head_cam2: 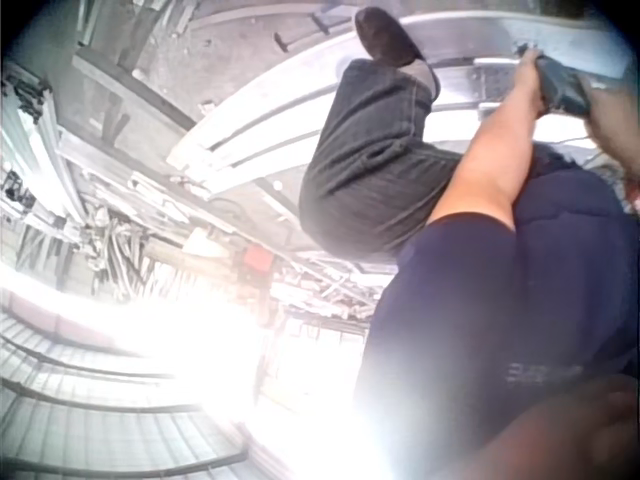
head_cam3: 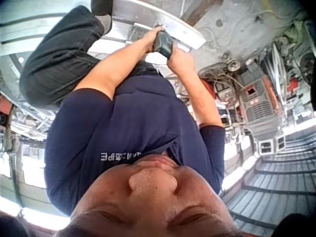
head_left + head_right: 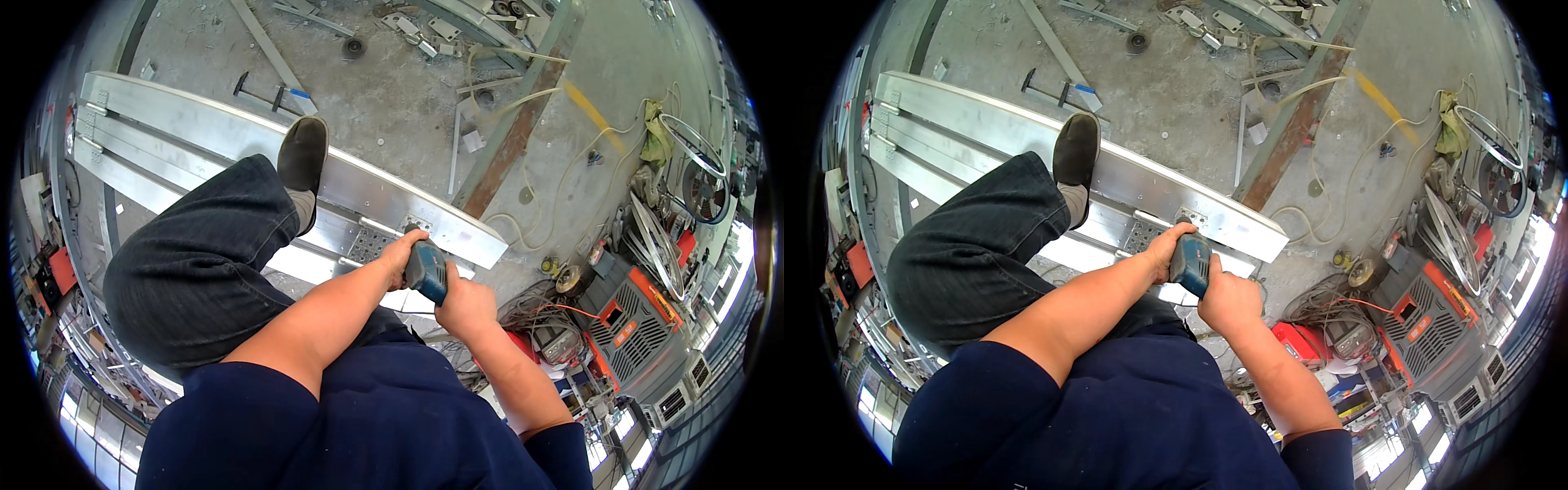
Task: The person uses a corded drill to drive screws into pre-drilled holes on a metal frame assembly. They repeatedly pick up screws from a nearby container and fasten them into the frame while seated on the floor in a workshop.
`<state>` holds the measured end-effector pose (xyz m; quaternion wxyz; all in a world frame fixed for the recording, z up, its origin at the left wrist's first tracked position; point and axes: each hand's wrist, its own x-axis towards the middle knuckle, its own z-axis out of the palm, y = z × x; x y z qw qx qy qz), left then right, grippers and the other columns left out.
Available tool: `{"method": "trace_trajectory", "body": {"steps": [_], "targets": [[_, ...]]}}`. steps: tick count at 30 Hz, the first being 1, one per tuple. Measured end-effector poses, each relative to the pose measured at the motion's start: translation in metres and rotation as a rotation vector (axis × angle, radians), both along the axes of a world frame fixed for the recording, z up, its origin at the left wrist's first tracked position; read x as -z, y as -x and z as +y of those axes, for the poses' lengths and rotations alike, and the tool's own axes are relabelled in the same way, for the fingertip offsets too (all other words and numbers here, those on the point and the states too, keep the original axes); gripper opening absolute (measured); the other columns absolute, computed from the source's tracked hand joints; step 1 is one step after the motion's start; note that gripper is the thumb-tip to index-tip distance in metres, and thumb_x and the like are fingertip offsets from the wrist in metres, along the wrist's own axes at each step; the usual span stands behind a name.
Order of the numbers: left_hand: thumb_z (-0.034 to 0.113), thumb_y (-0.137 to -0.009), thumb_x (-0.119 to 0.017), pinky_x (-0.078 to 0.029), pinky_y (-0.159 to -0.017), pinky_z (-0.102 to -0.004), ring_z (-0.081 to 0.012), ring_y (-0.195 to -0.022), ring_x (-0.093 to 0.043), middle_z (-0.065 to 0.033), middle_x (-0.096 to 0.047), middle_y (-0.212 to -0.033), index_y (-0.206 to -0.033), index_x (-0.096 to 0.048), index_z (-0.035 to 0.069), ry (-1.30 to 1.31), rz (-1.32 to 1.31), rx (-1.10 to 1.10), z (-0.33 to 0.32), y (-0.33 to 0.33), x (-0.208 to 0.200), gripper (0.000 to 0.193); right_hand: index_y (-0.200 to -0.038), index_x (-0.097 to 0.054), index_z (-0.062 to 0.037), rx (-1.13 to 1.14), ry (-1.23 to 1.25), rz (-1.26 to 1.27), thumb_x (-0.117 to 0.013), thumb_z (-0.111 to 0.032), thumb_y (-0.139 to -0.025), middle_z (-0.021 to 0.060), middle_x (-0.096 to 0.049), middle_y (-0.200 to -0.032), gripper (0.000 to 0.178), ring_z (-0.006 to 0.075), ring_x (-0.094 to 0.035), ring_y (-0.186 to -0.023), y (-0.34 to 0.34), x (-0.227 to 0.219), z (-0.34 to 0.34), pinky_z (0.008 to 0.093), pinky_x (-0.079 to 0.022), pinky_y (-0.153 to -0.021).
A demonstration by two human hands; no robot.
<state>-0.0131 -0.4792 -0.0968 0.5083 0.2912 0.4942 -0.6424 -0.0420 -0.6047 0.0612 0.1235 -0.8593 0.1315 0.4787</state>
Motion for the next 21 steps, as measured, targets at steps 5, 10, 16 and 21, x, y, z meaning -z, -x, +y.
{"method": "trace_trajectory", "body": {"steps": [5,10,16,21], "targets": [[0.045,-0.082,-0.068,-0.057,-0.067,-0.0411,-0.0237,-0.072,-0.066,-0.0080,-0.067,-0.085,-0.095,-0.065,0.009,-0.032,-0.003,0.009,-0.003,-0.004,-0.006,0.039,-0.132,-0.048,-0.0060,-0.005,0.004,0.018,-0.069,-0.017,-0.071,0.0168,-0.070,-0.078,0.066,0.0365,-0.070,-0.070,-0.002,0.002,-0.003,0.0471,-0.056,-0.066],[0.054,-0.078,-0.069,-0.052,-0.065,-0.0408,-0.0227,-0.077,-0.066,-0.0068,-0.067,-0.091,-0.100,-0.065,0.014,0.014,-0.013,0.017,-0.002,0.005,0.003,0.046,-0.132,-0.047,-0.0057,-0.006,-0.001,0.002,-0.068,-0.017,-0.071,0.0163,-0.071,-0.080,0.066,0.0366,-0.070,-0.071,0.004,0.004,-0.004,0.0475,-0.056,-0.067],[0.054,-0.078,-0.068,-0.053,-0.065,-0.0401,-0.0232,-0.076,-0.066,-0.0073,-0.067,-0.090,-0.100,-0.066,0.013,0.072,0.001,-0.049,0.000,0.002,-0.002,0.046,-0.134,-0.047,-0.0042,0.012,-0.018,-0.012,-0.069,-0.016,-0.070,0.0164,-0.071,-0.080,0.069,0.0367,-0.070,-0.072,0.003,0.003,-0.003,0.0477,-0.056,-0.067],[0.054,-0.078,-0.068,-0.052,-0.060,-0.0381,-0.0215,-0.072,-0.066,-0.0059,-0.067,-0.086,-0.097,-0.066,0.014,0.040,-0.003,-0.019,-0.002,0.008,0.005,0.044,-0.134,-0.046,-0.0039,0.007,-0.018,-0.005,-0.070,-0.016,-0.069,0.0159,-0.070,-0.080,0.070,0.0360,-0.070,-0.074,0.005,0.003,-0.006,0.0467,-0.056,-0.068]]}}
